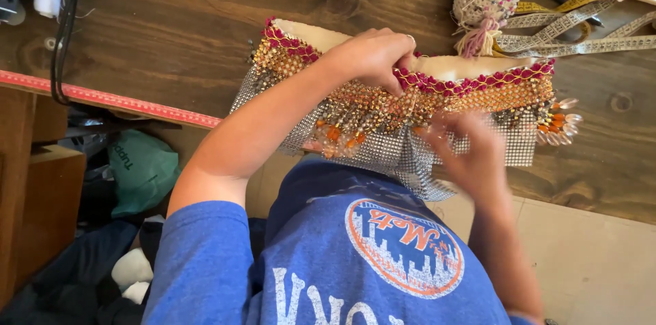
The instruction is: The person is pinning a decorative silver mesh onto a fabric strip, cutting the mesh with scissors, and then adding ornate beaded trim to the assembly.
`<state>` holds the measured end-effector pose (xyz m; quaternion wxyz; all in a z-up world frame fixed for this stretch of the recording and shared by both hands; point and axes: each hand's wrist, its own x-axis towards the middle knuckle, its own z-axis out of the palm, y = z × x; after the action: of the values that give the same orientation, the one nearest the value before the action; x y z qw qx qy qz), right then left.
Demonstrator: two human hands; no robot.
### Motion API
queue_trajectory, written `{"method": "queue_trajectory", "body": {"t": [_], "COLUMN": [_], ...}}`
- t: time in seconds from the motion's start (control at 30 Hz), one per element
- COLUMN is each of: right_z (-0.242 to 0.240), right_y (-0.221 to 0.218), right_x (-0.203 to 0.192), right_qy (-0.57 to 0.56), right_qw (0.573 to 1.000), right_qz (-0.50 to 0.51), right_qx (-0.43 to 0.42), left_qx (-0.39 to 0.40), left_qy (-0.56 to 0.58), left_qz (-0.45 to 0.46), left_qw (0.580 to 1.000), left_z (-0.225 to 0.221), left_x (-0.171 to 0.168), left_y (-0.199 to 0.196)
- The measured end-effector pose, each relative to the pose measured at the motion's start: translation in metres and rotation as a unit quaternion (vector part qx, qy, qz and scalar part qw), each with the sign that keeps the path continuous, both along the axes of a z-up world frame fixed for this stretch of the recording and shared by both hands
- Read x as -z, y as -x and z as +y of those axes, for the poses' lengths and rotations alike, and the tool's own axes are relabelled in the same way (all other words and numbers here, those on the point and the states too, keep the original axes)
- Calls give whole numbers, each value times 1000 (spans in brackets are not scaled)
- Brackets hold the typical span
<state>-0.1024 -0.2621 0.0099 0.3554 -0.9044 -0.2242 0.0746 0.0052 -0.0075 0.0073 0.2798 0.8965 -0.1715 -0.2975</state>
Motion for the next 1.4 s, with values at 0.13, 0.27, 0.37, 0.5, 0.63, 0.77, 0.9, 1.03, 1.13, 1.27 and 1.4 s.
{"method": "queue_trajectory", "body": {"t": [0.13, 0.27, 0.37, 0.5, 0.63, 0.77, 0.9, 1.03, 1.13, 1.27, 1.4], "right_z": [34, 39, 38, 29, 31, 28, -2, -46, -94, -99, -123], "right_y": [-64, -89, -94, -100, -113, -123, -129, -132, -132, -103, -106], "right_x": [-21, -14, -25, -42, -36, -50, -86, -85, -69, -81, -67], "right_qy": [39, 23, 50, -9, 10, 178, 407, 533, 508, 520, 385], "right_qw": [996, 993, 984, 962, 970, 965, 884, 822, 850, 845, 913], "right_qz": [-25, 87, 141, 263, 234, 189, 217, 178, 89, 84, 37], "right_qx": [-73, -79, -101, -78, -58, -46, -80, -90, -107, -95, -133], "left_qx": [27, 17, 35, 48, 73, 59, 69, 54, 103, 69, 54], "left_qy": [37, 67, 89, 161, 127, 68, -29, 8, 43, -7, -15], "left_qz": [0, 20, 31, 58, 12, 5, 85, 104, 92, 46, -23], "left_qw": [999, 997, 995, 984, 989, 996, 994, 993, 989, 997, 998], "left_z": [4, 9, 13, 18, 11, 5, 7, 9, 6, -12, -15], "left_x": [-7, -6, -5, -10, 22, 29, -19, -26, -55, -68, -56], "left_y": [-1, 0, -3, -6, -37, -44, -26, -25, 3, 39, 36]}}
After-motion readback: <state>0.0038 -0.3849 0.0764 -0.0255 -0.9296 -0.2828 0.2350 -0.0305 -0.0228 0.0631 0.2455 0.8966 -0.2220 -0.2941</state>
